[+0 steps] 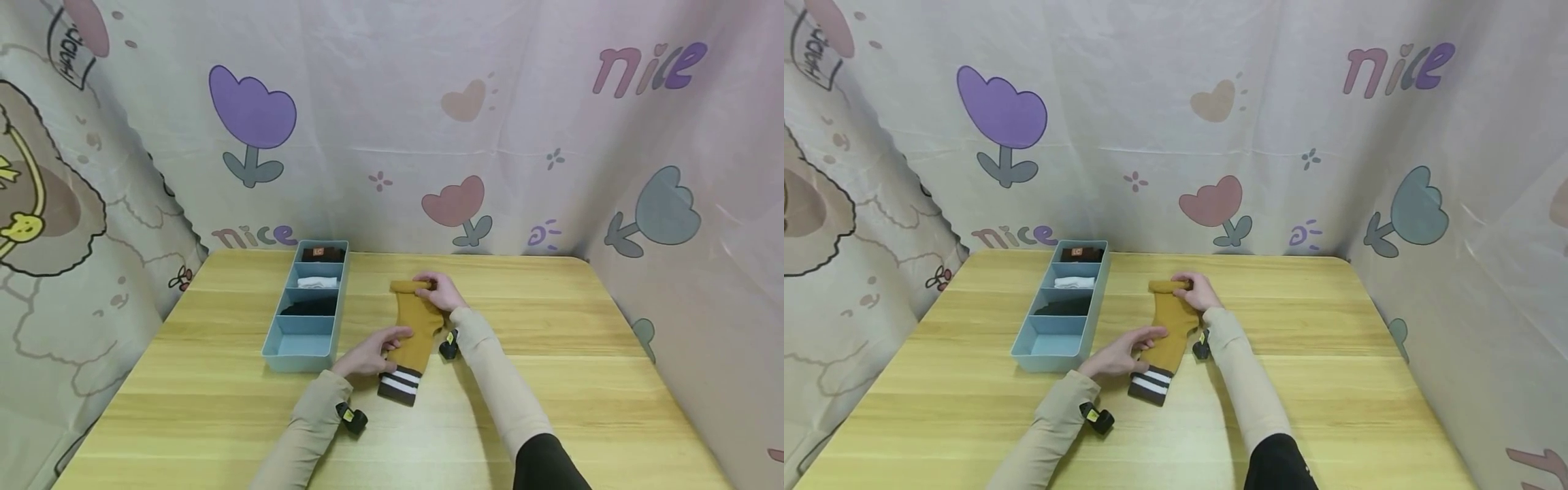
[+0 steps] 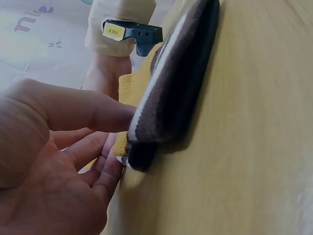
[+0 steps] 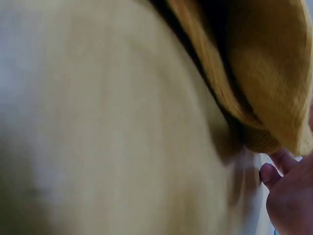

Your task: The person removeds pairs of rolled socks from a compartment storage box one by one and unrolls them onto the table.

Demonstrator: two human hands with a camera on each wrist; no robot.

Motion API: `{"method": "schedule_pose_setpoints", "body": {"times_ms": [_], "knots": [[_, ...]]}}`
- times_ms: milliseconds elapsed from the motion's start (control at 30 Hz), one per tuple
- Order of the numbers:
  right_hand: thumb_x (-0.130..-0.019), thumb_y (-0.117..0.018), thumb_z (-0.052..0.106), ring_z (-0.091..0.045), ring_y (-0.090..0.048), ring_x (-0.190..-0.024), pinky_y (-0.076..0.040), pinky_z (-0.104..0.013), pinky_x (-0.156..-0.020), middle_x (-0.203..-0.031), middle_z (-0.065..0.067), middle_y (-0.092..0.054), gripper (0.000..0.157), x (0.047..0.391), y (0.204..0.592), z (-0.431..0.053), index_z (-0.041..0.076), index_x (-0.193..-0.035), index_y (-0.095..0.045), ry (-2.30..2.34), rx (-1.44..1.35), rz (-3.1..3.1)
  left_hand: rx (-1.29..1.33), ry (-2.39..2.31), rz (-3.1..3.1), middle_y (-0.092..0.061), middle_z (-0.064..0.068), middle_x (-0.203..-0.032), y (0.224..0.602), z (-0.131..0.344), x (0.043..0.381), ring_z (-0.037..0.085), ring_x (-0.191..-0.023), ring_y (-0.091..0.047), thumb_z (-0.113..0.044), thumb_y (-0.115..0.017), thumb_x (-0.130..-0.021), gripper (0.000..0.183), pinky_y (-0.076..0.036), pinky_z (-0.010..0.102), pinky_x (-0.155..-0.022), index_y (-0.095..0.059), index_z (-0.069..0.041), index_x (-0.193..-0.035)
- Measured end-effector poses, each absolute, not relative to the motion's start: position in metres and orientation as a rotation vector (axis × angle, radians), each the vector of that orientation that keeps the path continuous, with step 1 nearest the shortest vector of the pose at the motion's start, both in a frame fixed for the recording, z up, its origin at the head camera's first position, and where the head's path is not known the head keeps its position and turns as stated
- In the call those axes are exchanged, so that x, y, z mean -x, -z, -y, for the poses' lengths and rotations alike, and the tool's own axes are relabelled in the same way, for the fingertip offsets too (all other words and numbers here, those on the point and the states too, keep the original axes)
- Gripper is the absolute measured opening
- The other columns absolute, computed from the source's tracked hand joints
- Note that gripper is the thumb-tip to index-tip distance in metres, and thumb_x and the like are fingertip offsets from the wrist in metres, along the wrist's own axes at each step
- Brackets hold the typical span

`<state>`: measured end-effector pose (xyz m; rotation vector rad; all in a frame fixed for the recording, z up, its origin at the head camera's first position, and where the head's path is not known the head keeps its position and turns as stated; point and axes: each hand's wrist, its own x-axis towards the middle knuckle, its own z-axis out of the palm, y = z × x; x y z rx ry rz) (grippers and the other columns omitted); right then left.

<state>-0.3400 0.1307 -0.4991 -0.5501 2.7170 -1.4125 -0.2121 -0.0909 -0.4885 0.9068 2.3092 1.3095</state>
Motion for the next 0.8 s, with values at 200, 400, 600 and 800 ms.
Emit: {"method": "schedule_pose_setpoints", "body": {"times_ms": [200,400,600,800], "knots": [[-0.096,-0.067,0.013,-0.035,-0.061,-0.116,-0.048,-0.048,-0.103,-0.13,-0.022,-0.066,0.037,0.344,0.496,-0.129,0.0,-0.13,-0.063,1.39,0.487,-2.736,-0.905,-1.293,-2.317,-0.051,0.023,-0.149,0.488,0.091,0.213,0.03,-0.117,-0.054,0.009,-0.066,-0.077,0.073,-0.046,0.034,-0.106,-0.043,0.007,-0.146],[-0.091,-0.07,0.003,-0.037,-0.059,-0.118,-0.046,-0.05,-0.106,-0.128,-0.022,-0.066,0.035,0.348,0.496,-0.129,-0.002,-0.126,-0.065,1.407,0.519,-2.705,-0.901,-1.31,-2.303,-0.051,0.024,-0.149,0.488,0.093,0.213,0.031,-0.118,-0.054,0.01,-0.065,-0.077,0.073,-0.046,0.035,-0.107,-0.043,0.008,-0.146],[-0.096,-0.065,0.01,-0.037,-0.063,-0.115,-0.049,-0.048,-0.104,-0.125,-0.023,-0.068,0.03,0.351,0.499,-0.129,-0.004,-0.122,-0.067,1.324,0.478,-2.823,-0.901,-1.322,-2.273,-0.052,0.024,-0.148,0.488,0.094,0.212,0.032,-0.118,-0.054,0.011,-0.064,-0.076,0.071,-0.046,0.036,-0.107,-0.045,0.007,-0.145],[-0.098,-0.064,0.014,-0.036,-0.063,-0.106,-0.05,-0.046,-0.097,-0.117,-0.025,-0.068,0.033,0.35,0.498,-0.133,-0.003,-0.126,-0.065,1.351,0.453,-2.821,-0.885,-1.324,-2.251,-0.052,0.023,-0.148,0.488,0.093,0.212,0.033,-0.119,-0.054,0.012,-0.063,-0.075,0.071,-0.045,0.037,-0.107,-0.046,0.006,-0.144]]}}
